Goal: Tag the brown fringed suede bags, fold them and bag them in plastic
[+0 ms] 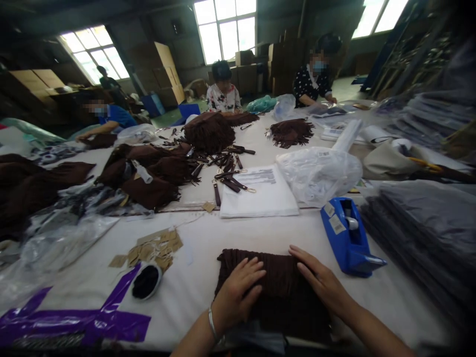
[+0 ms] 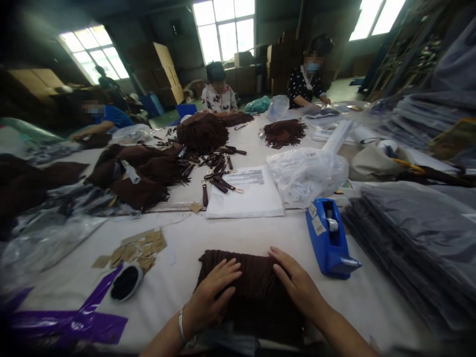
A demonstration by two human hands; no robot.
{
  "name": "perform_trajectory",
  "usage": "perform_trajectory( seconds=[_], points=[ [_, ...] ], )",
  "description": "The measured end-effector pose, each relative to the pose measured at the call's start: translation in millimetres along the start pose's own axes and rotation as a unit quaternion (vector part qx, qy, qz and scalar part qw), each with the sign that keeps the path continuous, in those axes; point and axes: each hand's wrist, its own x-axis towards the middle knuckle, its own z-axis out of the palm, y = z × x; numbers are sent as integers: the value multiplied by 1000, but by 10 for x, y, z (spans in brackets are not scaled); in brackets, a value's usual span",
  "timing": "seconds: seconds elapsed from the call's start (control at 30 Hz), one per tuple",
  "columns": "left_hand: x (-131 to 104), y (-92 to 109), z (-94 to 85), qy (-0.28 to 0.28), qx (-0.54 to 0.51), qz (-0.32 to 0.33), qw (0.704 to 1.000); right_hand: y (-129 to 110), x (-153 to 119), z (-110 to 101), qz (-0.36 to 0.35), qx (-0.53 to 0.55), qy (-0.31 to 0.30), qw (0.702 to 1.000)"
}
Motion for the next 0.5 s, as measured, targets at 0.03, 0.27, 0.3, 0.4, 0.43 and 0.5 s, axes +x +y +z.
perform_trajectory(
  seconds=[0.03,0.27,0.3,0.4,0.43,0.5],
  points=[
    [-38,-39,-60,49,-6,-27,998,-24,-21,57,-16,-12,-13,1000],
    [-623,-532,-824,316,76,-279,904,429,-232,-168,74,-6,59,995],
    [-770,-608,-952,337,123,-299,884,579,-235,-221,112,-25,87,990],
    [-1240,-815,-1246,310,302,-320,843,882,-281,-287,135,-68,110,982],
    [-1379,-895,-1306,263,364,-323,833,907,-307,-280,114,-79,111,984],
    [-1593,-1093,-1372,146,443,-330,821,864,-340,-239,64,-104,116,986]
  ],
)
